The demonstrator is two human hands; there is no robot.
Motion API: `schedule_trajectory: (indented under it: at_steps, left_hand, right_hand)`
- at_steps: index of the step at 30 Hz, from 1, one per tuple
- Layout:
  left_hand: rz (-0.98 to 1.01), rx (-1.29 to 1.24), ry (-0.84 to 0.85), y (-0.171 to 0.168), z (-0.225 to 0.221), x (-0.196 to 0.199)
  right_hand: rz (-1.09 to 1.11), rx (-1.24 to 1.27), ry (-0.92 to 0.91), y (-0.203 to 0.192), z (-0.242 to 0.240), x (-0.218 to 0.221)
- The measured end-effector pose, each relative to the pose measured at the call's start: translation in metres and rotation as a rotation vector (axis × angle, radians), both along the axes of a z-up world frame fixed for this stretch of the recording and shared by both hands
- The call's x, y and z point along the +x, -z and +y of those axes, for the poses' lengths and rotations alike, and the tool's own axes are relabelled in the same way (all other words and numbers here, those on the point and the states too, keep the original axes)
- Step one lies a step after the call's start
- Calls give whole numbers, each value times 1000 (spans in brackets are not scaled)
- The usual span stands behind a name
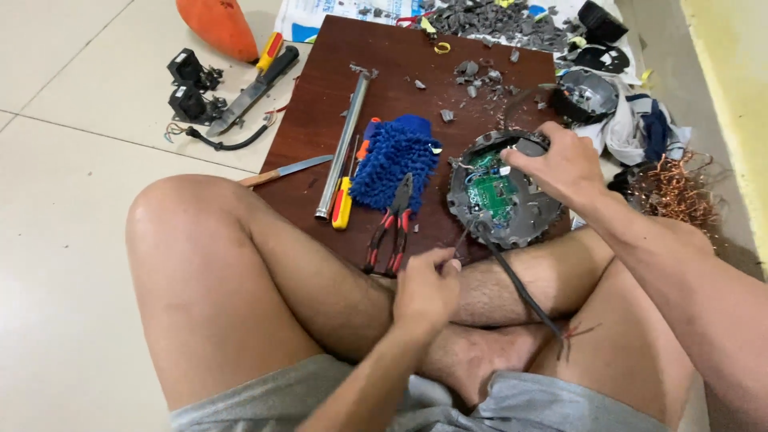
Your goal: The person sits cross-legged on the floor and uses pliers and a screwdriver to pry and remove parts from a circular electronic device. They repeatedly lift and separate components from the housing and circuit board, placing debris on the surrounding table.
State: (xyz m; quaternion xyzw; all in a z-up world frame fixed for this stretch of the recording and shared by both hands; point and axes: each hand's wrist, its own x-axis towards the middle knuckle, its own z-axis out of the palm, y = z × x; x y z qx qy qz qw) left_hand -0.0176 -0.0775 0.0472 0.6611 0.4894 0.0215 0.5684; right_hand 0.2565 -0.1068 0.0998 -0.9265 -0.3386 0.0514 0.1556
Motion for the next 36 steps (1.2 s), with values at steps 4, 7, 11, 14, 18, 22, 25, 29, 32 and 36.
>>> schedule_trajectory:
  at_steps: [4,7,11,14,18,22,25,29,32,36]
  left_hand:
    - [-128,-145,-200,10,-12,18]
    - [-131,-48,-93,-7,-2,7]
    - [39,87,109,-7,41,-3]
    - [92,196,285,-32,74,-11]
    - [64,249,468,-29,118,-6]
    - [-15,108,454,-25,118,-3]
    - [14,88,422,-30,120,-8]
    - [110,220,485,-32,122,-5]
    - [178,299,506,-39,121,-12]
    - [159,278,487,-24,129,-3]
  right_hand:
    - [28,-8,51,13,-11,11]
    - [154,58,164,28,-27,9]
    - [138,53,165,33,-22,21]
    - [125,47,159,32,-25,24]
    - [115,129,56,19,-22,0]
    - [137,139,16,15,-17,-9]
    - [139,135,-4,10,-8,-17]
    - [116,117,-16,16,-12,-12]
    - [98,102,-36,22,-6,-8]
    - [82,103,-46,13,-4,-13]
